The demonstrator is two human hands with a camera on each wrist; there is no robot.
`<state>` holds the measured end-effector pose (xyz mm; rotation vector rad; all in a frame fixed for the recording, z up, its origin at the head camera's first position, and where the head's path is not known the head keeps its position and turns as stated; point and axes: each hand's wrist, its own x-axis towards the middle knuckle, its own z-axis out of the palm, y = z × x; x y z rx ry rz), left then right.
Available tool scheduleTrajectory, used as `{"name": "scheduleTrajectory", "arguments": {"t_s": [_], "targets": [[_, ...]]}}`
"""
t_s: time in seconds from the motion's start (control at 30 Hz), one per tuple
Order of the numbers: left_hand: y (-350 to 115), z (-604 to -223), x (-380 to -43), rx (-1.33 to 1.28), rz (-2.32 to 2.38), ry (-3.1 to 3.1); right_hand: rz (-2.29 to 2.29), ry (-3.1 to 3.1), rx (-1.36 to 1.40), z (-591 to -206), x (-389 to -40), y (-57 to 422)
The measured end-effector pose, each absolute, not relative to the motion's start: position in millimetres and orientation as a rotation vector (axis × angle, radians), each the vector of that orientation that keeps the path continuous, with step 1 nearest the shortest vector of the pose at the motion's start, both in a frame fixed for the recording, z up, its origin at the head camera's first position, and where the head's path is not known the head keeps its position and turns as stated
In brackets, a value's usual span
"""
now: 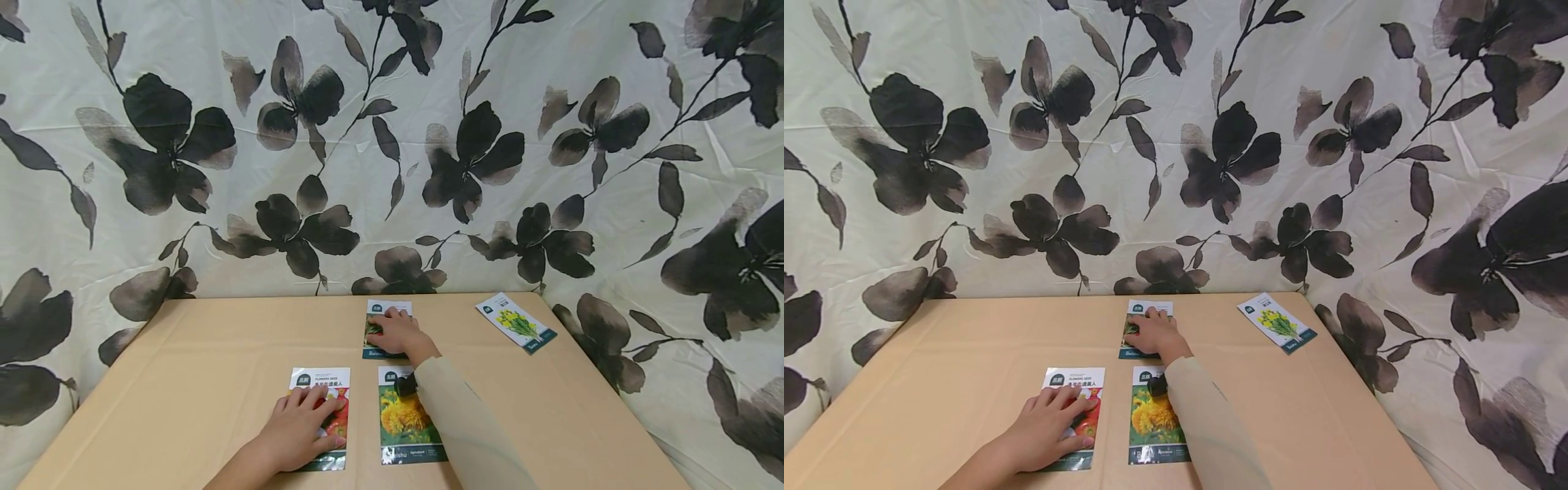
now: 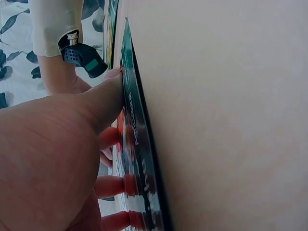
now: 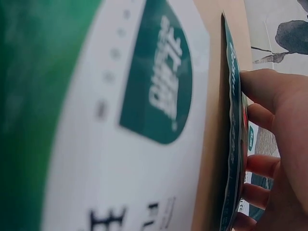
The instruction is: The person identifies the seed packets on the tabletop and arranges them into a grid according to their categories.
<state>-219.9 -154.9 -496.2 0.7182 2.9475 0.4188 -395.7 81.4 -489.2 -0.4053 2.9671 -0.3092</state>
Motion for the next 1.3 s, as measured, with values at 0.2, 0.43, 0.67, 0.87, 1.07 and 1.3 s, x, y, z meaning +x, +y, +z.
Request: {"name": "scheduleTrajectory", "arguments": {"t_s": [0.2, 0.43, 0.67, 0.87, 1.07, 1.3], "targets": [[-154.7, -495.9, -219.2, 0.698, 0.437, 2.929, -0.305, 2.965, -0.414, -490.7, -395.9, 78.0], [-154.7, -496.7, -220.0, 0.693, 0.405, 2.934, -0.297, 2.976, -0.424, -492.8, -396.9, 70.2], [-155.0, -496.7, -220.0, 0.687, 0.407, 2.930, -0.310, 2.982, -0.427, -490.3, -395.5, 63.5], [-155.3, -497.2, -219.9, 0.707, 0.400, 2.938, -0.306, 2.981, -0.427, -490.2, -396.2, 57.8], [-155.3, -497.0, -220.6, 0.699, 0.401, 2.940, -0.322, 2.985, -0.424, -492.1, -397.9, 53.8], [-155.1, -496.5, -219.6, 0.706, 0.423, 2.946, -0.319, 2.983, -0.406, -493.4, -399.2, 49.4]]}}
